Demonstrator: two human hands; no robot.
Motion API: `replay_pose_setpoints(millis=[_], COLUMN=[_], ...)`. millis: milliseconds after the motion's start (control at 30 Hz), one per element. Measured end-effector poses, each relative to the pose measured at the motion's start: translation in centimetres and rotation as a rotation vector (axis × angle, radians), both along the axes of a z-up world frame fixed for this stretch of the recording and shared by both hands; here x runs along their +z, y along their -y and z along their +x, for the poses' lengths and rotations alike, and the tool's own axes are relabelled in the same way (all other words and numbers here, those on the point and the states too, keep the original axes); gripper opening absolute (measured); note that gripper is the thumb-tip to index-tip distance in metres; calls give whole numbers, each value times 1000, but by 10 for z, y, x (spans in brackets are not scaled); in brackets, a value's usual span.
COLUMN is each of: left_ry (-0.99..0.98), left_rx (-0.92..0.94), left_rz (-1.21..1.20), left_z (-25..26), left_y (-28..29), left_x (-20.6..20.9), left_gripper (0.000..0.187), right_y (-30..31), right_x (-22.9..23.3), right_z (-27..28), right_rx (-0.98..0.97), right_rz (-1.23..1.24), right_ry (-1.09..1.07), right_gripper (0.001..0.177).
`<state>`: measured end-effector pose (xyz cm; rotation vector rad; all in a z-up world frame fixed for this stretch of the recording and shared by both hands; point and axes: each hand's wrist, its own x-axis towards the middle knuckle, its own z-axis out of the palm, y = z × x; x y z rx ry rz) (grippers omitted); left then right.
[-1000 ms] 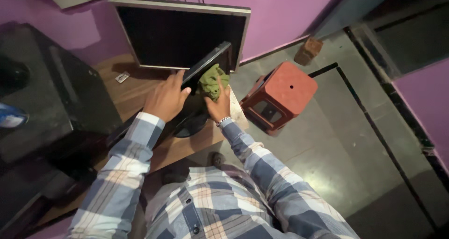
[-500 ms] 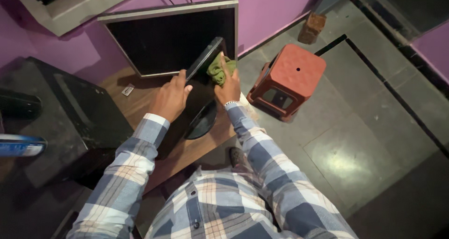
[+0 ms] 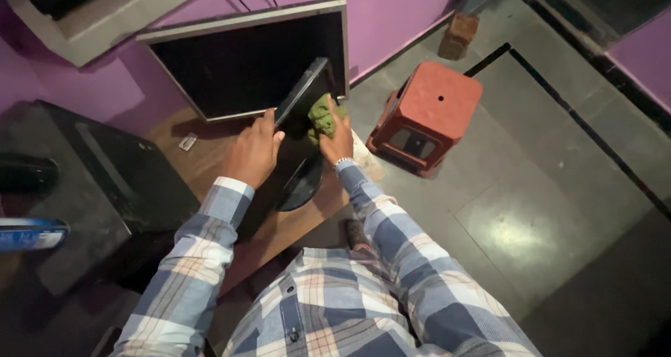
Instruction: The person sprays liquid onto a computer monitor and wipes the screen and exterior casing with a cloth.
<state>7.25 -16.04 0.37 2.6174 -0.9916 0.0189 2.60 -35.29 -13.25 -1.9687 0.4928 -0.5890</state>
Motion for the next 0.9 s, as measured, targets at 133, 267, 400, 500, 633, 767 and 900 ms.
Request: replay_pose_setpoints(millis=[133,267,400,500,633,767,900], left_ry=[5,35,11,-25,13,51,25], left_rx=[-14,-38,-12,-7,-12,-21,-10], left_rz=[33,-31,-3,5,43,1,22], left_z=[1,8,7,5,5,6,5], left_y=[-2,-4,-2,-3,-2,-2,-2], left_x=[-6,-3,-4,3,1,-3,-4], left_gripper=[52,52,52,54,54,54,54], right_y=[-8,0,-4,0,-2,9,11], right_x=[2,4,8,17,23,27,30], right_z=[-3,3,-1,-2,-3,-7,-9], right_rx=[9,50,43,61,44,57,80], right_rz=[-3,-95,-10,65,-24,-107,-172], right_ry=[28,79,29,-27,-12,-75,7], right_gripper=[98,96,100,100,99,101,102])
